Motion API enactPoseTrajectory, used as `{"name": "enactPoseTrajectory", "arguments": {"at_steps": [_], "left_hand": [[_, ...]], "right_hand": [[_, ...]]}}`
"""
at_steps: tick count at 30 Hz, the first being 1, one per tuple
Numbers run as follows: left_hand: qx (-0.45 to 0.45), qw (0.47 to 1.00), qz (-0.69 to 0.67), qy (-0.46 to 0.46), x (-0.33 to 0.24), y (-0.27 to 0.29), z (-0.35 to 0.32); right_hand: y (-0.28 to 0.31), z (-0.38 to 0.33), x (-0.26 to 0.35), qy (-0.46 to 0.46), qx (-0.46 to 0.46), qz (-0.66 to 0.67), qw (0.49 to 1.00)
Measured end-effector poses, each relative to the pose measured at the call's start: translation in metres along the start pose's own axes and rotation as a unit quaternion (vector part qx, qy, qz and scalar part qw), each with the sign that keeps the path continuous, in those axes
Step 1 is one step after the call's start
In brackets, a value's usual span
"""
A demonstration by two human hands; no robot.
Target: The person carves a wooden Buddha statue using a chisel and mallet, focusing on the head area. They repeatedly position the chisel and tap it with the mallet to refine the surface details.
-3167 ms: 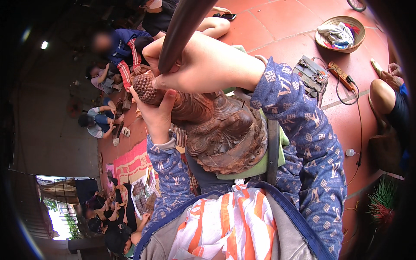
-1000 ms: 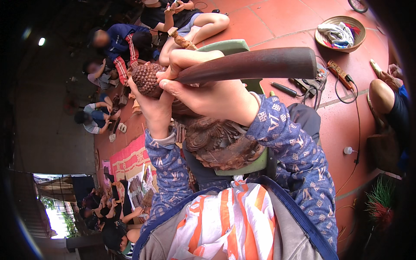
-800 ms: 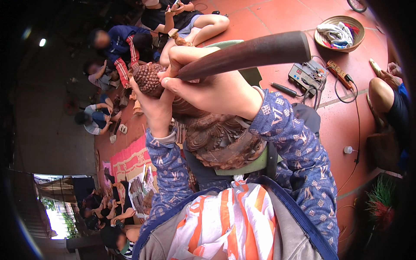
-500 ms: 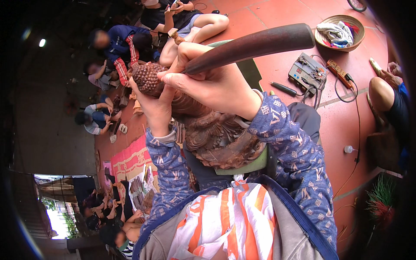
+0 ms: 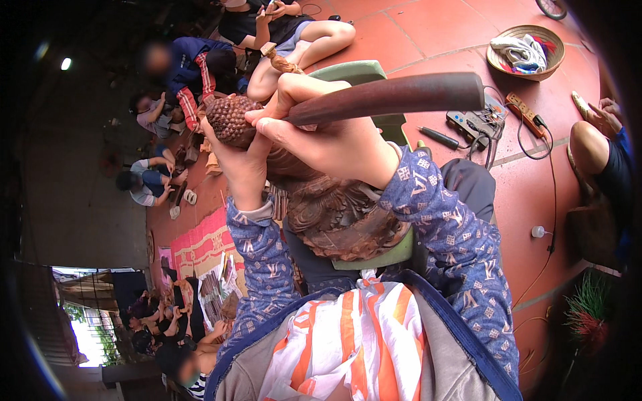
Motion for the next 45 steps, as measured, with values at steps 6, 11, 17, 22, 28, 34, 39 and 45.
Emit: {"name": "enactPoseTrajectory", "arguments": {"at_steps": [6,11,17,22,28,34,39,45], "left_hand": [[0.009,0.999,0.044,0.004,0.003,0.003,0.0],[-0.008,1.0,0.006,0.023,-0.003,0.0,0.002],[-0.008,1.0,-0.002,0.006,-0.007,-0.002,0.008],[-0.008,1.0,-0.006,-0.003,-0.007,-0.007,0.008],[0.01,0.999,0.039,-0.028,-0.004,0.006,0.004],[-0.013,0.996,0.001,-0.086,-0.005,-0.004,0.009],[-0.002,1.0,-0.013,-0.008,0.015,0.004,-0.001],[0.019,1.0,0.024,0.002,0.016,0.008,-0.001]], "right_hand": [[0.005,0.001,-0.006,-0.011,-0.023,0.016,1.0],[0.0,0.001,0.003,0.016,-0.018,0.012,1.0],[-0.004,-0.005,0.007,0.047,-0.039,-0.036,0.997],[-0.005,-0.008,0.016,0.08,-0.053,-0.118,0.988],[-0.03,0.001,0.047,0.13,-0.017,-0.284,0.95],[-0.043,0.008,0.066,0.106,0.061,-0.372,0.92],[-0.024,0.012,0.073,0.079,0.154,-0.251,0.952],[0.01,-0.007,0.023,-0.061,0.011,-0.04,0.997]]}}
Point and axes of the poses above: each hand's wrist, its own z-axis towards the middle knuckle, its own y-axis out of the back of the hand, x = y × z, the point moved 8 cm from there along z, towards the middle knuckle, and after that the axes turned 10 degrees about -y, right-handed, at the moved point
